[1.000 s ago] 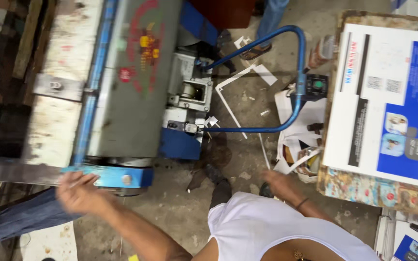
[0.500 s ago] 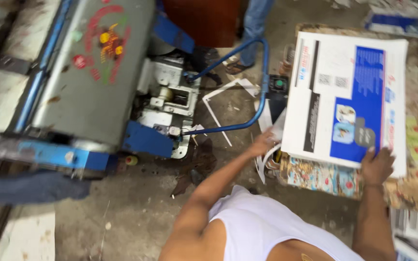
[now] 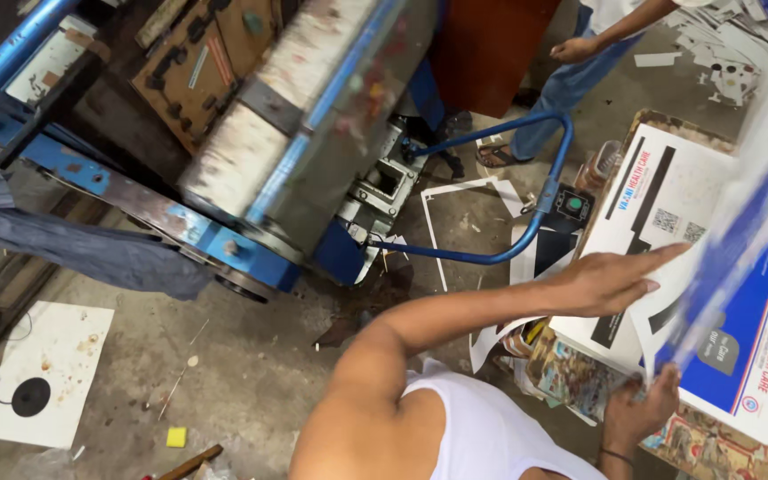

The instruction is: The person repeatedly picks up flat cardboard sheets from a stack on a table and feeds them into a blue industrial machine. The person uses both hands to guide the sheets through the rollers and then removes the processed sheets from the other side, continuing this cycle for the duration of the video.

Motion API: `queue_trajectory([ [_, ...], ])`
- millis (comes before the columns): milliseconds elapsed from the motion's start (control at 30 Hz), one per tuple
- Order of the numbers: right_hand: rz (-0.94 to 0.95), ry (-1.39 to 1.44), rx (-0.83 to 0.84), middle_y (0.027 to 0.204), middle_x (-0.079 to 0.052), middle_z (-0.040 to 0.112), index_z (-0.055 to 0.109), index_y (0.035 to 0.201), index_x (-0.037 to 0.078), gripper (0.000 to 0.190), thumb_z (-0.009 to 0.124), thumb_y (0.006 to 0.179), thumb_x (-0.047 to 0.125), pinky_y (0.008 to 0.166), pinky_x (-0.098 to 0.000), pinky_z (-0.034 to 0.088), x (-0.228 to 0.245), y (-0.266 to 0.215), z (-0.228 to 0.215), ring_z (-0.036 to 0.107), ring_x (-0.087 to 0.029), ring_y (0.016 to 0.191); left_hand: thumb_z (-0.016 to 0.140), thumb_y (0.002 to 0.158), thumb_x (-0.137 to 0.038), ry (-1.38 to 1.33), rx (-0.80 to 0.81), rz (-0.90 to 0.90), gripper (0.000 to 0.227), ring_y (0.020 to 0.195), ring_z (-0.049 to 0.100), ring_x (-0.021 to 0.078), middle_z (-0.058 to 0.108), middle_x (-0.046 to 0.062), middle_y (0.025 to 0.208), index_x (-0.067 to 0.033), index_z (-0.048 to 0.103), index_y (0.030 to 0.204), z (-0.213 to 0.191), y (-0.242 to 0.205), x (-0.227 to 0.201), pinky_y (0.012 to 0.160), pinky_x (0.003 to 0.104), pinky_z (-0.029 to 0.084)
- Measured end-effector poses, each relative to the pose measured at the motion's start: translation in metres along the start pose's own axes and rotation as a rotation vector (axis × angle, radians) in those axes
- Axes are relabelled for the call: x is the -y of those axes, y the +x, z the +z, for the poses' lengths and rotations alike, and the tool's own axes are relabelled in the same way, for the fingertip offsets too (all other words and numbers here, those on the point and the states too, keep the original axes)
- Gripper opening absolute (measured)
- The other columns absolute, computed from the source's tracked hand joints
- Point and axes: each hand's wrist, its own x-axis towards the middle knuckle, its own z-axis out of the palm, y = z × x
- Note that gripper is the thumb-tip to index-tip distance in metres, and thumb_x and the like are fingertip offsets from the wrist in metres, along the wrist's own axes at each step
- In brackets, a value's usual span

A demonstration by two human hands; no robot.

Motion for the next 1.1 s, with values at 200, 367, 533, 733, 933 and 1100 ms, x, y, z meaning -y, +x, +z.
queue_trajectory([
  [200, -0.093, 0.159, -0.069, 0.157, -0.033, 0.051, 0.045, 0.156, -0.013, 0.061, 0.066, 0.114, 0.027, 0.129, -0.0513, 0.035, 0.080, 0.043, 0.020, 0.048, -0.048, 0.149, 0.060, 0.106, -0.010, -0.378, -0.273, -0.004, 0.037, 0.118, 0.070, 0.0201, 0.067, 0.011, 0.137, -0.0161, 0.062, 0.143, -0.136, -0.080, 0.041, 0.099, 0.033, 0.060],
  [367, -0.375, -0.095, 0.129, 0.133, -0.028, 0.060, 0.058, 0.137, -0.009, 0.048, 0.063, 0.105, 0.027, 0.116, -0.0560, 0.037, 0.168, 0.114, 0.087, 0.054, -0.044, 0.132, 0.055, 0.102, -0.006, -0.585, -0.739, -0.553, 0.040, 0.057, 0.057, 0.0103, 0.071, 0.002, 0.123, -0.0172, 0.062, 0.140, -0.230, -0.175, 0.211, 0.048, 0.023, 0.049],
  [533, -0.596, -0.244, 0.718, 0.145, -0.016, 0.061, 0.063, 0.139, 0.007, 0.065, 0.060, 0.075, -0.002, 0.116, -0.0510, 0.035, 0.284, 0.150, 0.208, 0.055, -0.028, 0.139, 0.069, 0.092, -0.008, 0.422, -0.878, -0.830, 0.032, 0.116, 0.069, 0.0293, 0.073, 0.014, 0.125, -0.0117, 0.072, 0.124, -0.321, -0.276, 0.372, 0.098, 0.037, 0.053],
  [733, -0.922, -0.028, 0.740, 0.143, -0.017, 0.061, 0.064, 0.132, 0.003, 0.056, 0.070, 0.076, 0.010, 0.113, -0.0495, 0.039, 0.394, 0.148, 0.274, 0.055, -0.033, 0.135, 0.068, 0.093, -0.022, 0.764, -1.031, -1.340, 0.025, 0.097, 0.072, 0.0318, 0.075, 0.012, 0.108, -0.0202, 0.076, 0.117, -0.404, -0.368, 0.446, 0.081, 0.046, 0.056],
  [933, -0.836, 0.239, 0.464, 0.115, -0.016, 0.070, 0.071, 0.107, 0.001, 0.022, 0.074, 0.085, 0.003, 0.098, -0.0429, 0.056, 0.390, 0.148, 0.193, 0.067, -0.034, 0.114, 0.068, 0.097, -0.022, 0.707, -1.121, -1.444, 0.020, 0.086, 0.071, 0.0304, 0.074, 0.013, 0.101, -0.0146, 0.076, 0.114, -0.465, -0.441, 0.458, 0.071, 0.044, 0.058],
  [1100, -0.311, 0.250, 0.459, 0.101, -0.011, 0.071, 0.073, 0.101, 0.004, 0.008, 0.073, 0.094, 0.009, 0.085, -0.0369, 0.056, 0.310, 0.113, 0.163, 0.068, -0.027, 0.096, 0.068, 0.101, -0.011, 0.553, -1.458, -0.771, 0.018, 0.080, 0.067, 0.0269, 0.070, 0.014, 0.099, -0.0051, 0.073, 0.117, -0.531, -0.483, 0.343, 0.066, 0.037, 0.057],
])
